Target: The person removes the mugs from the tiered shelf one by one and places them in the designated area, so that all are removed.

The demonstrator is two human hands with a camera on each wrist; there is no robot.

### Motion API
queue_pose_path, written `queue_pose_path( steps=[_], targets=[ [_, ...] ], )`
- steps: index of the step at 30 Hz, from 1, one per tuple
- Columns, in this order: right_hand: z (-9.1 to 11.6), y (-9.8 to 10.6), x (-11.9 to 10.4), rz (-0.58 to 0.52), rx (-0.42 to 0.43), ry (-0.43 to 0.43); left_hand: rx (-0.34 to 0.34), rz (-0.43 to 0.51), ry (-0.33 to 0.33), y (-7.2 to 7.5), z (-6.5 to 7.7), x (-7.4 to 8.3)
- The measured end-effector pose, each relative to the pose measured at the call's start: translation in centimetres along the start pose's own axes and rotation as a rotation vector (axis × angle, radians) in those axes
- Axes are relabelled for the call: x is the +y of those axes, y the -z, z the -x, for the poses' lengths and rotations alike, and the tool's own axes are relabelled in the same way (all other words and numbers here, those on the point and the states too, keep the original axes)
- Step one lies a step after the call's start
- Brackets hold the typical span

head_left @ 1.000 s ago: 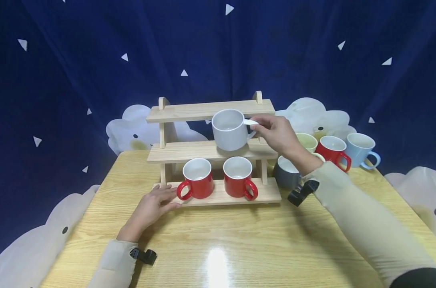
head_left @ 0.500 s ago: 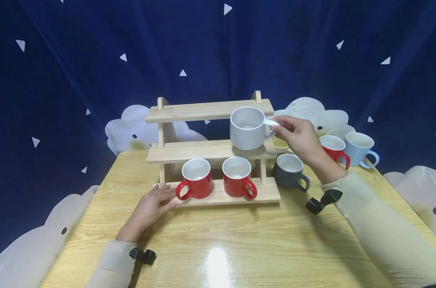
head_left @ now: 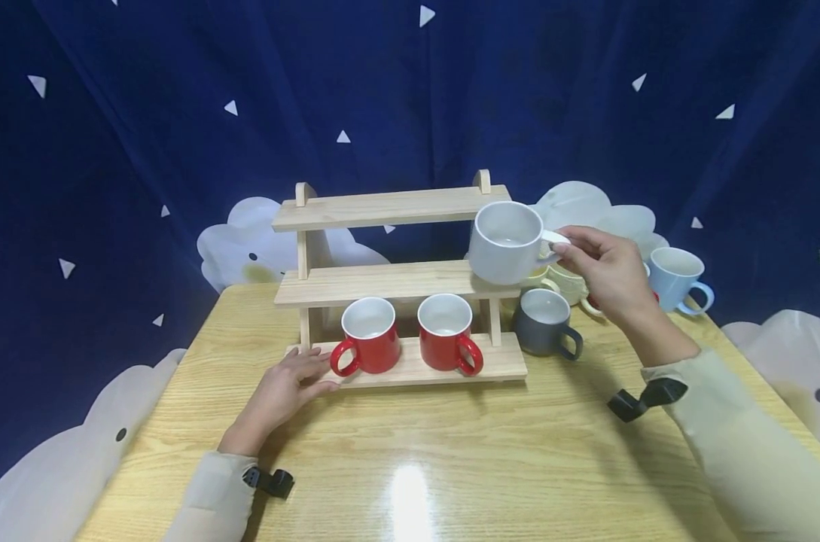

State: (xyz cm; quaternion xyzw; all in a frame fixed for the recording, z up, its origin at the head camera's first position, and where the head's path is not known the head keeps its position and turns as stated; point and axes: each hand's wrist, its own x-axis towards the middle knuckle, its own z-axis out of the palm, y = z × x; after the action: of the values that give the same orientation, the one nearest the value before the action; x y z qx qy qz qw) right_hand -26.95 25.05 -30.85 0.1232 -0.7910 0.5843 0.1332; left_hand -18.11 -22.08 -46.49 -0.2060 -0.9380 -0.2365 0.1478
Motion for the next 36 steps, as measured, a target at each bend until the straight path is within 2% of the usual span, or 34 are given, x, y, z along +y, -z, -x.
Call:
queue_pose_path(
  steps=[9,16,21,25,31,36],
  targets=[
    [1.5,2.9,1.8,-0.032,0.077,-0.036,-0.027,0.008,0.027,0.2,-0.1,0.2],
    [2.8,4.8,2.8,-0.164,0.104,-0.097,-0.008,0.000,-0.004,0.2,-0.1,0.2],
    [3.8,6.0,3.6,-0.211,0.140,-0.095,-0.007,-0.004,-0.006,0.1,-0.1,0.2],
    [4.4,6.6,4.4,-0.213,0.177,-0.095,-0.008,-0.004,-0.004,0.1,-0.2,0.2],
    [5.4,7.5,5.8,-0.345,0.226,-0.087,-0.017,-0.001,-0.003,0.0,-0.2,0.1],
    [6.0,8.1,6.9,-0.379,0.265,-0.119,-0.020,0.000,0.002,0.1,-0.1,0.2]
  ],
)
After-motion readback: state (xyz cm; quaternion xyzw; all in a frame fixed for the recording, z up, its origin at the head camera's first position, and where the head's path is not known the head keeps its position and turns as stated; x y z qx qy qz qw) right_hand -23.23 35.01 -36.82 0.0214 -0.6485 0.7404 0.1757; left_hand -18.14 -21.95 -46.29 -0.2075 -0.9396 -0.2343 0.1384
